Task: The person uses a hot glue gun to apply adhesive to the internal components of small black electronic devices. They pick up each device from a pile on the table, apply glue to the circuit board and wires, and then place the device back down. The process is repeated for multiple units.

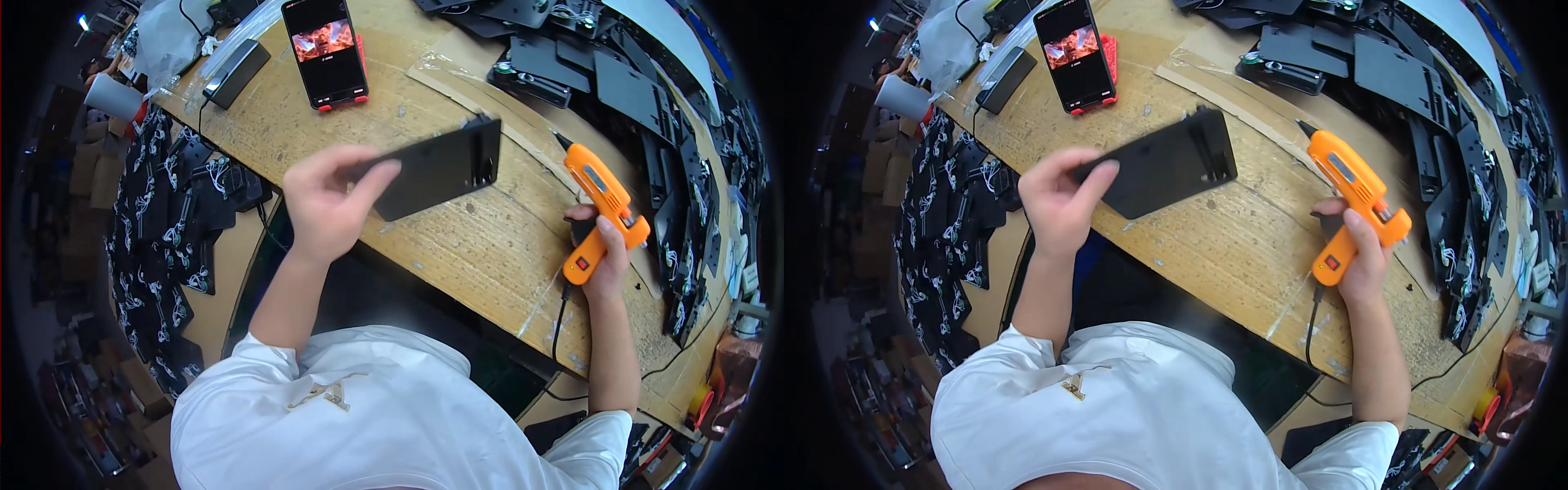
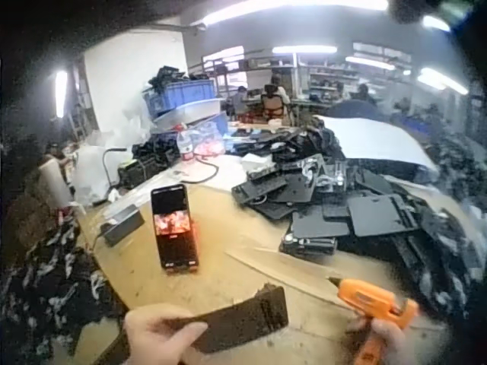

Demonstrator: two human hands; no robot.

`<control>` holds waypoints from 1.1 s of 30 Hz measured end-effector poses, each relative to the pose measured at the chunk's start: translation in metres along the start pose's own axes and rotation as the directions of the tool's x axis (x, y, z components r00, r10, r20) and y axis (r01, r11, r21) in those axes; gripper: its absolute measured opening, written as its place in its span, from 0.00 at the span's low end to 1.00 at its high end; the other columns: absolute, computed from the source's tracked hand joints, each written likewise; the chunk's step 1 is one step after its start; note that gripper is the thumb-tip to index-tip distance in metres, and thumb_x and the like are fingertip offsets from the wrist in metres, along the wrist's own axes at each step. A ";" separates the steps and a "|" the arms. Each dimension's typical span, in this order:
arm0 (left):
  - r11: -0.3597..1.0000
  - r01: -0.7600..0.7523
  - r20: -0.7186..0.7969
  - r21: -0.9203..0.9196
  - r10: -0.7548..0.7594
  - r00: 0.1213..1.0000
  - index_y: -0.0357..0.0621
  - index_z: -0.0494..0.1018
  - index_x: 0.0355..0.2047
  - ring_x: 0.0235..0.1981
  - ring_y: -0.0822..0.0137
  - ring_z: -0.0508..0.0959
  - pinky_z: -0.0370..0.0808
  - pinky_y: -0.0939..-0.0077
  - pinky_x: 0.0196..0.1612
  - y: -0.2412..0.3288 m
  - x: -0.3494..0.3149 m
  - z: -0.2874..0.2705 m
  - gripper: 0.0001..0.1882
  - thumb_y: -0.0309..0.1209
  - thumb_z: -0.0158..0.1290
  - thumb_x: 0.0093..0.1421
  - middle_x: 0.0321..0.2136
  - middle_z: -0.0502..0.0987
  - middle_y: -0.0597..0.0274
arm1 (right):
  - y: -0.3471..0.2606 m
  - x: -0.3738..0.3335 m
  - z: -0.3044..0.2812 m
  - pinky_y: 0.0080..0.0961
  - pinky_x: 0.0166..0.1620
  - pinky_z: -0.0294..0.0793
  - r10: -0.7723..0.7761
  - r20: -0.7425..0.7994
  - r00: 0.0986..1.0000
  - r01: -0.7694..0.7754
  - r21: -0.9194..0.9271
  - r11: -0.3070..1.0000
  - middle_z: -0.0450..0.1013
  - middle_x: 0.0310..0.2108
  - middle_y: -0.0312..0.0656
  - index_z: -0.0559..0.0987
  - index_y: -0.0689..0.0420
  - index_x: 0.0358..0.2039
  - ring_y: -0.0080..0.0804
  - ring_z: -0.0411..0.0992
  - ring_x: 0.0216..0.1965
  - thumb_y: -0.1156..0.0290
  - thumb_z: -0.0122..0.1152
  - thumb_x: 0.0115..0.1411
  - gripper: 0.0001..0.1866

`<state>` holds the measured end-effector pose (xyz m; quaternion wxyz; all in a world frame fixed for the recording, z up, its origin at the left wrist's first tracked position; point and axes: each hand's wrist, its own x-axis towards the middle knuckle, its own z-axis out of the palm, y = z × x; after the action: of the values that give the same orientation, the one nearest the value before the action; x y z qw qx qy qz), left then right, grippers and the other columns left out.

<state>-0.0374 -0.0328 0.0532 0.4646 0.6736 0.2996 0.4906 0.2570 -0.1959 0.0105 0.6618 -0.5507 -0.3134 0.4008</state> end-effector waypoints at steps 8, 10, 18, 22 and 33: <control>0.851 -0.423 0.303 0.311 0.333 0.893 0.41 0.81 0.32 0.21 0.65 0.75 0.69 0.78 0.25 0.014 -0.014 -0.031 0.13 0.20 0.66 0.42 0.21 0.77 0.57 | 0.001 -0.001 0.004 0.30 0.51 0.67 -0.034 0.040 0.999 0.038 -0.114 0.993 0.76 0.38 0.46 0.73 0.65 0.49 0.32 0.72 0.43 0.68 0.51 0.61 0.18; 0.812 -0.396 0.358 0.429 0.250 0.900 0.42 0.82 0.32 0.18 0.67 0.74 0.67 0.78 0.22 0.025 -0.022 -0.041 0.13 0.21 0.66 0.43 0.18 0.76 0.60 | 0.003 -0.001 0.003 0.30 0.51 0.67 -0.036 0.039 0.999 0.041 -0.120 0.992 0.76 0.38 0.45 0.73 0.65 0.49 0.32 0.72 0.44 0.68 0.51 0.62 0.18; 0.960 0.171 0.156 -0.220 -0.139 0.978 0.30 0.77 0.36 0.26 0.72 0.79 0.75 0.85 0.31 0.019 -0.060 -0.022 0.08 0.17 0.52 0.56 0.26 0.80 0.56 | 0.002 -0.001 0.007 0.30 0.52 0.66 -0.060 0.055 0.997 0.069 -0.186 0.980 0.77 0.37 0.43 0.73 0.65 0.50 0.30 0.72 0.44 0.68 0.53 0.62 0.19; 0.996 -0.093 0.012 0.009 0.093 0.996 0.34 0.73 0.27 0.25 0.79 0.71 0.66 0.86 0.27 0.003 -0.048 -0.010 0.07 0.13 0.59 0.50 0.23 0.74 0.64 | 0.002 -0.001 0.008 0.30 0.52 0.66 -0.065 0.033 0.997 0.070 -0.204 0.976 0.76 0.38 0.44 0.74 0.65 0.49 0.31 0.72 0.44 0.69 0.53 0.61 0.18; 0.955 0.053 -0.010 -0.291 -0.059 0.998 0.31 0.64 0.54 0.42 0.69 0.79 0.76 0.79 0.46 -0.034 -0.010 0.010 0.26 0.13 0.57 0.55 0.41 0.78 0.49 | -0.018 -0.012 0.010 0.31 0.48 0.71 0.040 0.159 0.986 -0.050 0.057 0.997 0.73 0.38 0.45 0.74 0.62 0.38 0.38 0.71 0.47 0.69 0.60 0.52 0.14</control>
<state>-0.0298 -0.0309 0.0172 0.5695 0.5845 0.2476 0.5222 0.2464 -0.2026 0.0303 0.6420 -0.5039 -0.3399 0.4673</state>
